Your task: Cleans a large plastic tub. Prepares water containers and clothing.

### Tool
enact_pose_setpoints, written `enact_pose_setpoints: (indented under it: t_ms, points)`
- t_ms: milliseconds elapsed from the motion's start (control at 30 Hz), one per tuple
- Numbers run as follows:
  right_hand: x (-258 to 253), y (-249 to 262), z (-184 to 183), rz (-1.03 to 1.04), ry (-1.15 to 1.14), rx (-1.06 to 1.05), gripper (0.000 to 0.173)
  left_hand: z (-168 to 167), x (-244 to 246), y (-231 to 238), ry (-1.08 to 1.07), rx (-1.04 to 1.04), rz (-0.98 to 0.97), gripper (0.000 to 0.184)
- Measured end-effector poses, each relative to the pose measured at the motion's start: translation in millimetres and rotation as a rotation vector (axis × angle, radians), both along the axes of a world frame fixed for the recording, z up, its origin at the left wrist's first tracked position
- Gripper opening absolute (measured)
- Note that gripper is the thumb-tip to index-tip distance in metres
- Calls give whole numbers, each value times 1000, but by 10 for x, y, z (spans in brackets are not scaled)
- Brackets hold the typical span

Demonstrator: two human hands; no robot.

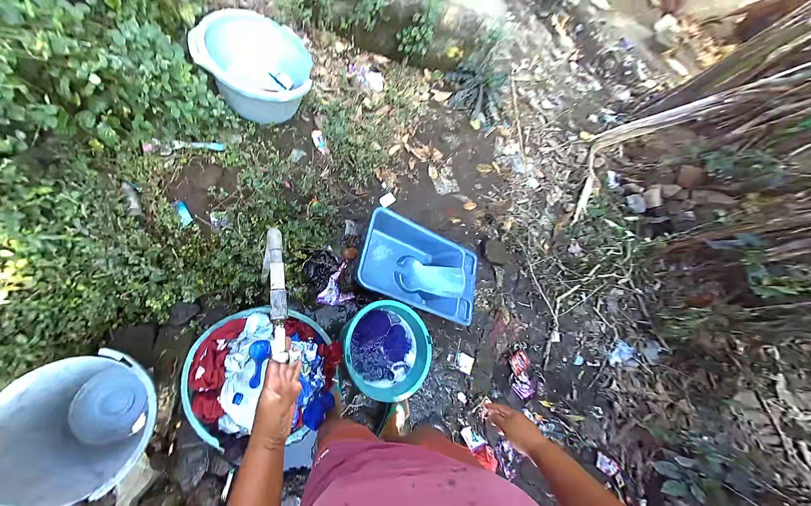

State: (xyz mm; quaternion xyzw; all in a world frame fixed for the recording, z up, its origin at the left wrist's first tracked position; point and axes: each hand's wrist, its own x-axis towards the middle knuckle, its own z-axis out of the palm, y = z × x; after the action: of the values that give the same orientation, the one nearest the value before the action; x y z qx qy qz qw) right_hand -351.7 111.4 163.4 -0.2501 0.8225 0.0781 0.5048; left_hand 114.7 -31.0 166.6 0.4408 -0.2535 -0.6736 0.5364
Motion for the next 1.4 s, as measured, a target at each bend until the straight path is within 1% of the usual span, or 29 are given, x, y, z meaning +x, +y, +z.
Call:
enact_pose_setpoints:
  t_ms: [67,100,133,200,233,300,333,400,467,500,567,633,667,733,800,867,900,933,967,1000,1033,1067,1133,1200,1233,1333,1400]
  points:
    - [-85,79,130,11,28,-6,43,60,-169,-162,-76,9,171,73]
    - [-119,110,197,4,36,-14,43,88,-217,-264,-115,11,242,58]
    - [-164,149,237,-11,42,-27,43,127,-239,-354,-182,4,265,55]
    - [-264,248,316,-64,50,-67,43,176,-237,-456,-403,-60,226,60]
    - [-329,315,344,-86,55,-90,43,181,-206,-471,-558,-133,175,63]
    - [-441,532,361,-128,70,-136,43,121,-134,-459,-846,-312,127,60]
    - [-490,664,379,-149,69,-152,44,110,-120,-433,-920,-350,119,58]
    - [-564,980,424,-195,58,-167,44,140,-123,-341,-999,-347,101,59]
    - [-642,1338,480,-241,63,-168,43,188,-175,-258,-1033,-341,103,64]
    - [-669,1522,522,-283,59,-159,43,189,-200,-211,-1048,-346,111,71]
    - [-765,1943,544,-381,57,-167,43,155,-271,-100,-1045,-330,136,92]
    - [-966,2449,418,-447,53,-179,43,113,-415,47,-1049,-226,176,110]
    - [-1080,2724,314,-473,59,-185,43,83,-499,159,-1073,-150,167,114]
    - [-1247,3256,199,-549,66,-168,43,58,-695,513,-1123,39,65,113]
    - [-1387,3701,175,-609,72,-137,44,-46,-878,920,-1152,234,-98,105]
    - [-1573,4049,173,-682,88,-137,45,-175,-1062,1280,-1182,414,-379,88]
    - [-1688,4186,191,-695,97,-114,46,-244,-1167,1424,-1197,481,-546,77]
    - [-1815,4280,267,-661,97,-66,46,-293,-1277,1540,-1207,528,-724,66]
    - [-1961,4321,386,-560,93,12,47,-324,-1389,1621,-1218,537,-893,58]
    - [-2107,4300,532,-411,95,107,48,-326,-1510,1656,-1231,513,-1031,54]
    - [-2256,4235,669,-258,122,185,48,-326,-1635,1638,-1238,484,-1124,54]
    - [-2424,4143,777,-156,170,224,48,-351,-1769,1581,-1242,452,-1154,55]
    - [-2752,3856,1017,-77,325,204,47,-399,-2075,1407,-1233,411,-1096,54]
    - [-3106,3426,1251,-81,408,81,47,-389,-2438,1151,-1233,378,-1048,53]
    - [-3298,3191,1336,-115,396,5,47,-406,-2622,1030,-1221,359,-1020,53]
    - [-3845,2406,1654,-236,221,-286,41,-475,-3242,726,-1154,342,-899,53]
    - [-4208,1887,1934,-232,93,-517,38,-520,-3692,524,-1141,317,-920,53]
